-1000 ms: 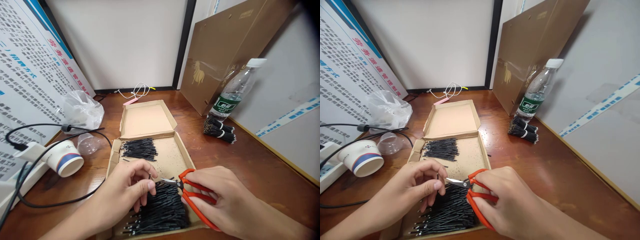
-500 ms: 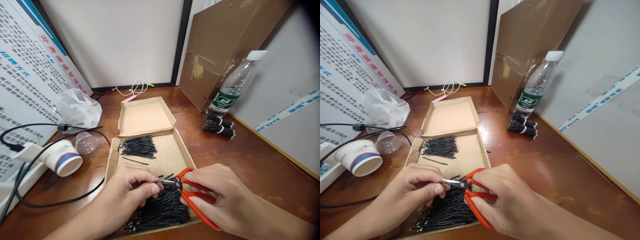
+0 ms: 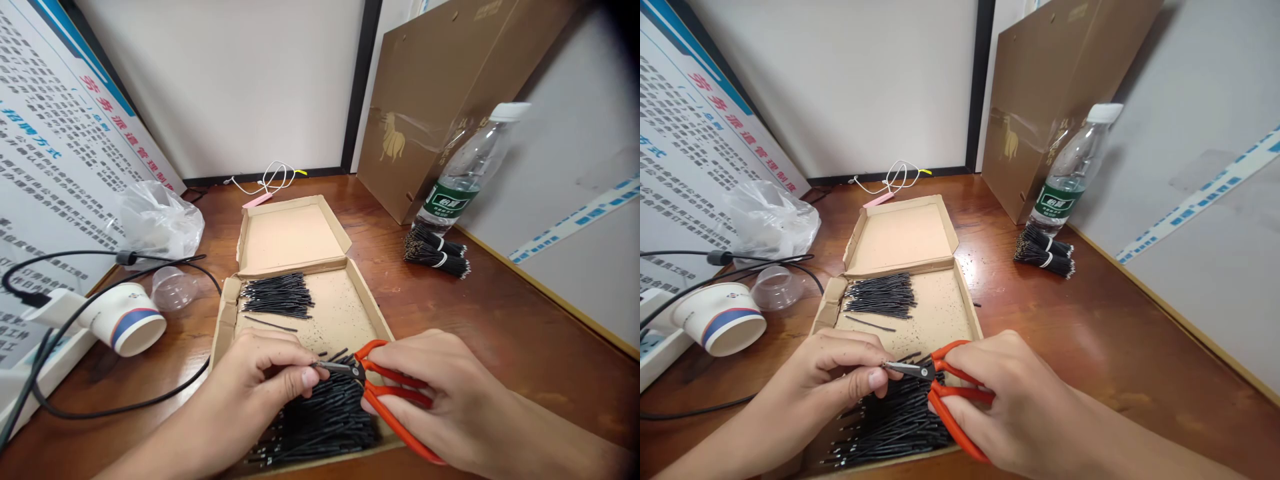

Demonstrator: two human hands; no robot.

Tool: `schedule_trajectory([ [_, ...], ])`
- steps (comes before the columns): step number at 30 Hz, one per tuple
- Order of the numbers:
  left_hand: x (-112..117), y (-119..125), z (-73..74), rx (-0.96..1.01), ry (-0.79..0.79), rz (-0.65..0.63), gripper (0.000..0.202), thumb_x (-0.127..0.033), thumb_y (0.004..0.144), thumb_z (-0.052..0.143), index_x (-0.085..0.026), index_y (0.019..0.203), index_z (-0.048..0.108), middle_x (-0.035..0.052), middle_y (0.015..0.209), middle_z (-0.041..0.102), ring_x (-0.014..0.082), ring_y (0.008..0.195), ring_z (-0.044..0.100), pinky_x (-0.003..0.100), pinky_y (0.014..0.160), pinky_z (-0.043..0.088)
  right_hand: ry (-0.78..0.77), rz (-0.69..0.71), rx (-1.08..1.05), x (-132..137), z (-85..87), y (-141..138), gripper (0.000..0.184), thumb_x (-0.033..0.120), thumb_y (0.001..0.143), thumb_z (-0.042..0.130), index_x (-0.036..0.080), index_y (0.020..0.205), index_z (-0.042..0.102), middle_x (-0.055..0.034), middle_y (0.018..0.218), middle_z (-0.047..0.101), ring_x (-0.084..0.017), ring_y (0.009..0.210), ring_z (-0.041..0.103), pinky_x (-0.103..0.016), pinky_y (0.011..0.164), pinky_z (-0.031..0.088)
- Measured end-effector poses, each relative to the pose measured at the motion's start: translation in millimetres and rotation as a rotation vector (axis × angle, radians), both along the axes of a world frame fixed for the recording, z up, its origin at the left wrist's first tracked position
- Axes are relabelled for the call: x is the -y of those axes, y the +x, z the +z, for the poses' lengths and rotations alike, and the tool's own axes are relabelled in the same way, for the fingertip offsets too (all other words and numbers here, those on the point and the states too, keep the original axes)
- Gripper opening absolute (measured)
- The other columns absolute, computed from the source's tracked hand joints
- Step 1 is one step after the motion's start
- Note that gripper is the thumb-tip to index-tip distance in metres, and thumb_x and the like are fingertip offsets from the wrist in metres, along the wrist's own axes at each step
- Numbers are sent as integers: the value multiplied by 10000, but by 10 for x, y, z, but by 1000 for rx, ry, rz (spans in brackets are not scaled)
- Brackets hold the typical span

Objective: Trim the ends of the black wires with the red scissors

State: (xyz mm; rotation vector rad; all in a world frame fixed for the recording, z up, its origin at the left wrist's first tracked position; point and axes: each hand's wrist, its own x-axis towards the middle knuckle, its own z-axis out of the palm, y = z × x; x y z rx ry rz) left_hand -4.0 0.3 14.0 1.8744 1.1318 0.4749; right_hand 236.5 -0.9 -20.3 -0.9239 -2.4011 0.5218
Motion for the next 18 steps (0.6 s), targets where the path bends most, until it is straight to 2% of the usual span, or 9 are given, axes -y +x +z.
schedule_trajectory([
  [3, 1, -1, -1, -25, 10, -3, 318, -270, 958, 535, -158, 720, 713, 0, 669, 651, 144, 649, 588, 236, 624, 409, -9, 9, 5, -4, -9, -8, 197, 118, 854, 534, 197, 680, 484, 72, 556, 396, -98, 482, 310, -248, 492, 293],
  [6, 4, -1, -10, -34, 15, 1, 315, -282, 957, 537, -163, 730, 720, -2, 668, 654, 145, 648, 587, 239, 623, 408, -7, 0, 7, 3, -14, -8, 147, 119, 853, 535, 187, 723, 522, 63, 563, 443, -101, 486, 333, -251, 494, 297],
  [11, 11, -7, -44, 12, -82, 117, 132, -243, 902, 593, -201, 878, 715, -10, 750, 695, 164, 738, 612, 245, 687, 436, -43, -9, 28, 19, 1, -15, 100, 119, 862, 530, 178, 790, 567, 59, 560, 480, -105, 482, 362, -256, 483, 289],
  [18, 11, -17, -47, 2, -71, 121, 146, -265, 893, 603, -203, 798, 695, -3, 759, 701, 180, 785, 612, 251, 690, 430, -65, -8, 37, 14, 4, -14, 137, 156, 867, 539, 199, 741, 507, 69, 563, 428, -102, 490, 329, -246, 491, 290],
])
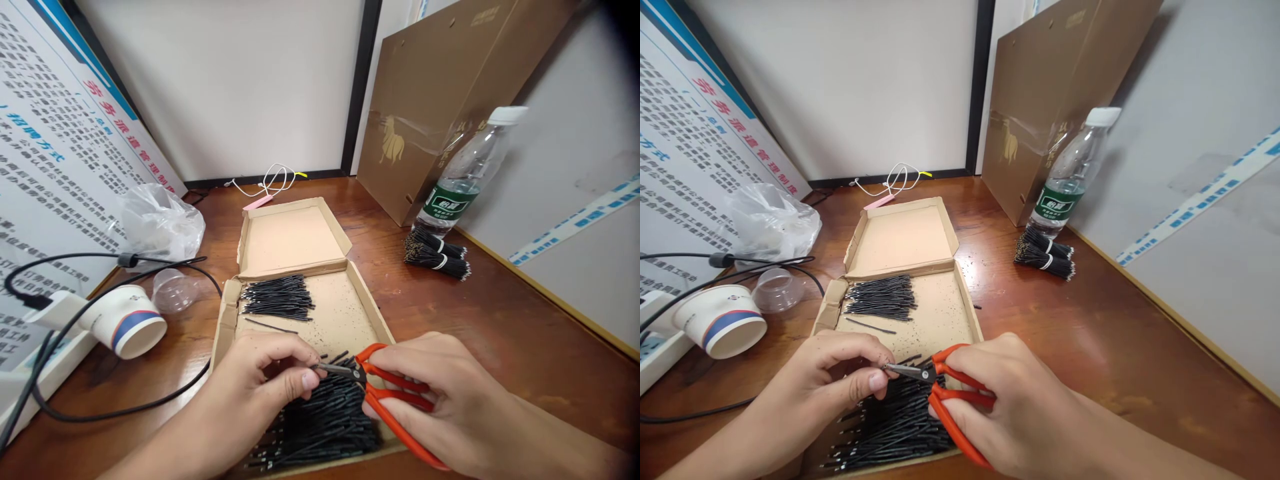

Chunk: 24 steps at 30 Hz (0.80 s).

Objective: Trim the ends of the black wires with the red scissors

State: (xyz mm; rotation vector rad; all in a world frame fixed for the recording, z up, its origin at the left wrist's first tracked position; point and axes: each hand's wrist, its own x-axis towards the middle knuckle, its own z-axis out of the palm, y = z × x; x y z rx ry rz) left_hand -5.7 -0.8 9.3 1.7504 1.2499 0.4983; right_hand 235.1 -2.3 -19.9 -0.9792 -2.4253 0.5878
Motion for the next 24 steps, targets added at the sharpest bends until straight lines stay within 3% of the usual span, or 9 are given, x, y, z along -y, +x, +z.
schedule_trajectory([
  [4, 6, -4, -8, 14, 6, -2, 145, -255, 888, 611, -203, 785, 699, -8, 738, 693, 169, 755, 606, 239, 664, 433, -14, 2, -4, 10, -3, 13, 203, 168, 870, 540, 212, 695, 445, 73, 563, 394, -98, 492, 314, -238, 501, 297],
  [11, -1, 9, -34, 39, -37, 10, 161, -284, 887, 611, -189, 798, 707, -9, 686, 658, 109, 525, 510, 195, 489, 402, 0, 14, 1, 8, 6, 16, 203, 172, 880, 530, 210, 698, 448, 70, 564, 404, -99, 494, 327, -233, 497, 304],
  [24, 31, 8, -51, 157, -164, 43, 164, -241, 881, 587, -154, 822, 713, 18, 707, 646, 88, 508, 511, 165, 433, 422, 127, -10, -71, 7, -105, 12, 169, 99, 859, 486, 193, 734, 551, 32, 563, 534, -110, 464, 387, -260, 470, 284],
])
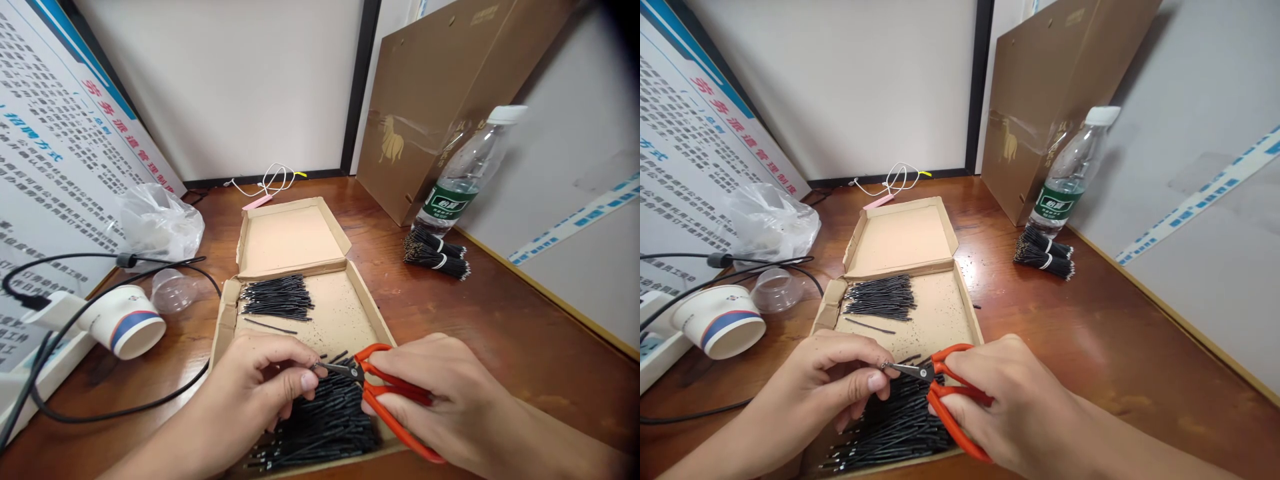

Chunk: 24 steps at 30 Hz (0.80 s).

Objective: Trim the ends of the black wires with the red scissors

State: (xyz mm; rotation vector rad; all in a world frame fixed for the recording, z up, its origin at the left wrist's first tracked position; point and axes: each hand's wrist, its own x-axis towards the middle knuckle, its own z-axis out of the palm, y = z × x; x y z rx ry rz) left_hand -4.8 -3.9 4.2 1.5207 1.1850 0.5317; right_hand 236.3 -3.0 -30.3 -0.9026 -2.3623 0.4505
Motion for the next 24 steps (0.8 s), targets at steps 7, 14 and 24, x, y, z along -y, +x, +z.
schedule_trajectory([
  [7, -1, 6, 20, -5, 22, -5, 247, -278, 909, 551, -116, 812, 711, 54, 717, 651, 62, 412, 495, 160, 359, 349, -70, -3, 43, 18, 59, 7, 135, 146, 881, 499, 197, 763, 542, 55, 561, 485, -106, 483, 354, -242, 485, 310],
  [14, 10, 1, -11, -39, 16, -20, 263, -297, 918, 547, -112, 828, 711, 66, 723, 640, 73, 413, 487, 176, 364, 385, -97, 1, 68, 19, 86, 4, 113, 129, 864, 515, 186, 784, 570, 46, 570, 516, -108, 492, 372, -238, 491, 324],
  [24, 19, -5, -7, -33, 77, -72, 275, -249, 938, 524, -102, 817, 723, 34, 681, 609, 76, 450, 508, 170, 390, 393, 5, -2, 18, 6, 24, 3, 166, 135, 867, 506, 193, 714, 535, 52, 543, 484, -105, 473, 335, -244, 474, 296],
])
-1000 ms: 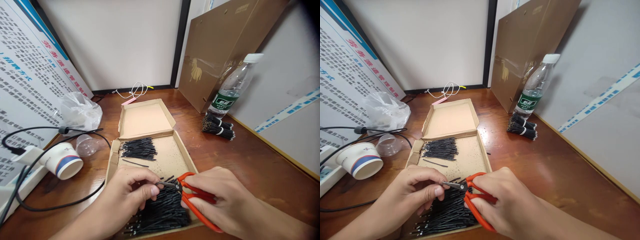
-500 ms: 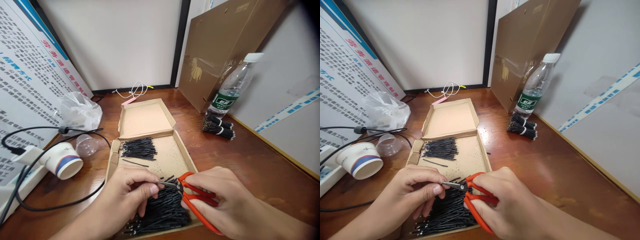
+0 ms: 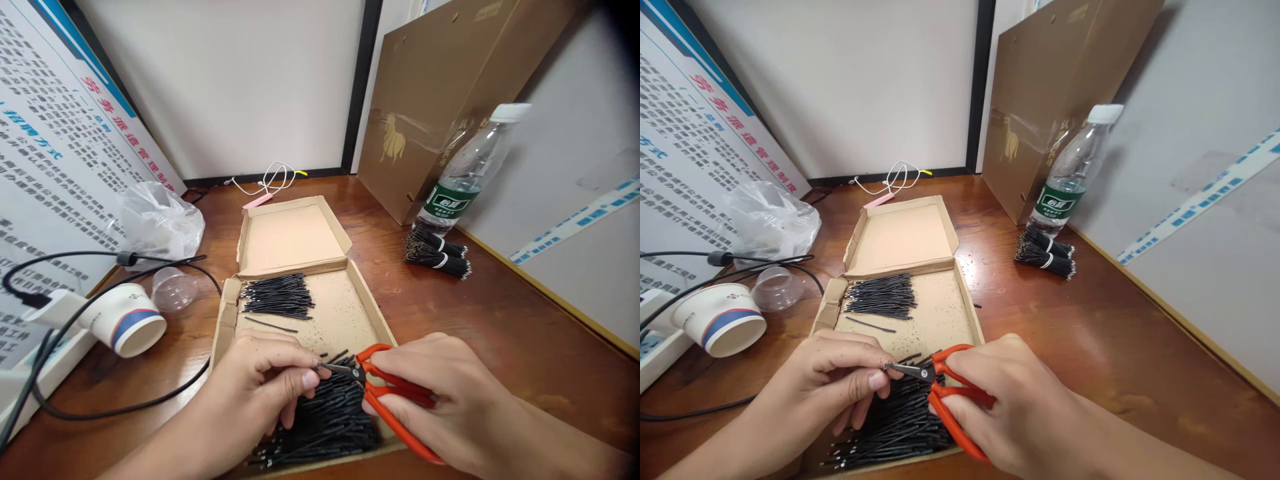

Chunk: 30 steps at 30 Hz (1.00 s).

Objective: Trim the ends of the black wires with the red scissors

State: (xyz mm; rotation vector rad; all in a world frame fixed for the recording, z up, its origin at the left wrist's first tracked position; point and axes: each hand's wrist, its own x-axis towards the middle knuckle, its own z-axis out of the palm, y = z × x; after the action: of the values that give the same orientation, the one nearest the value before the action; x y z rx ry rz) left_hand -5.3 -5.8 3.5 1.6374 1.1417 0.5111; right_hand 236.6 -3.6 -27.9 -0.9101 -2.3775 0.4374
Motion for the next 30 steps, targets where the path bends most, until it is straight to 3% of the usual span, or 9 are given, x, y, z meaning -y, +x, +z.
schedule_trajectory([
  [5, -8, 7, 29, -4, 36, -23, 274, -219, 946, 512, -106, 821, 728, 25, 690, 609, 78, 496, 526, 161, 416, 398, -31, -12, 0, 5, 4, 14, 98, 129, 861, 532, 187, 790, 566, 50, 574, 524, -104, 490, 378, -238, 493, 313],
  [11, -28, 10, 53, -26, 67, -44, 261, -198, 944, 516, -122, 797, 717, 11, 704, 598, 82, 533, 522, 161, 447, 398, -35, 3, 41, 21, 27, 31, 178, 139, 852, 529, 206, 693, 486, 70, 546, 419, -100, 486, 308, -227, 489, 307],
  [17, -48, -9, 80, -65, 181, -95, 282, -230, 971, 507, -145, 816, 728, 20, 742, 627, 124, 658, 546, 205, 569, 426, 22, -13, 1, 1, 22, 12, 202, 102, 849, 479, 202, 676, 511, 51, 537, 486, -104, 469, 358, -245, 480, 297],
  [24, -31, -3, 95, -76, 157, -73, 257, -221, 961, 521, -171, 807, 721, 8, 734, 610, 143, 712, 560, 215, 583, 408, -6, -14, 9, 8, 25, 28, 72, 132, 857, 534, 184, 842, 582, 56, 559, 506, -104, 477, 362, -236, 486, 309],
  [30, -24, -10, 76, -98, 163, -60, 230, -214, 956, 535, -195, 807, 710, 8, 799, 641, 157, 794, 577, 217, 581, 391, 6, -6, 14, 5, 13, 22, 149, 122, 859, 508, 195, 731, 531, 55, 547, 478, -102, 481, 351, -232, 489, 313],
])
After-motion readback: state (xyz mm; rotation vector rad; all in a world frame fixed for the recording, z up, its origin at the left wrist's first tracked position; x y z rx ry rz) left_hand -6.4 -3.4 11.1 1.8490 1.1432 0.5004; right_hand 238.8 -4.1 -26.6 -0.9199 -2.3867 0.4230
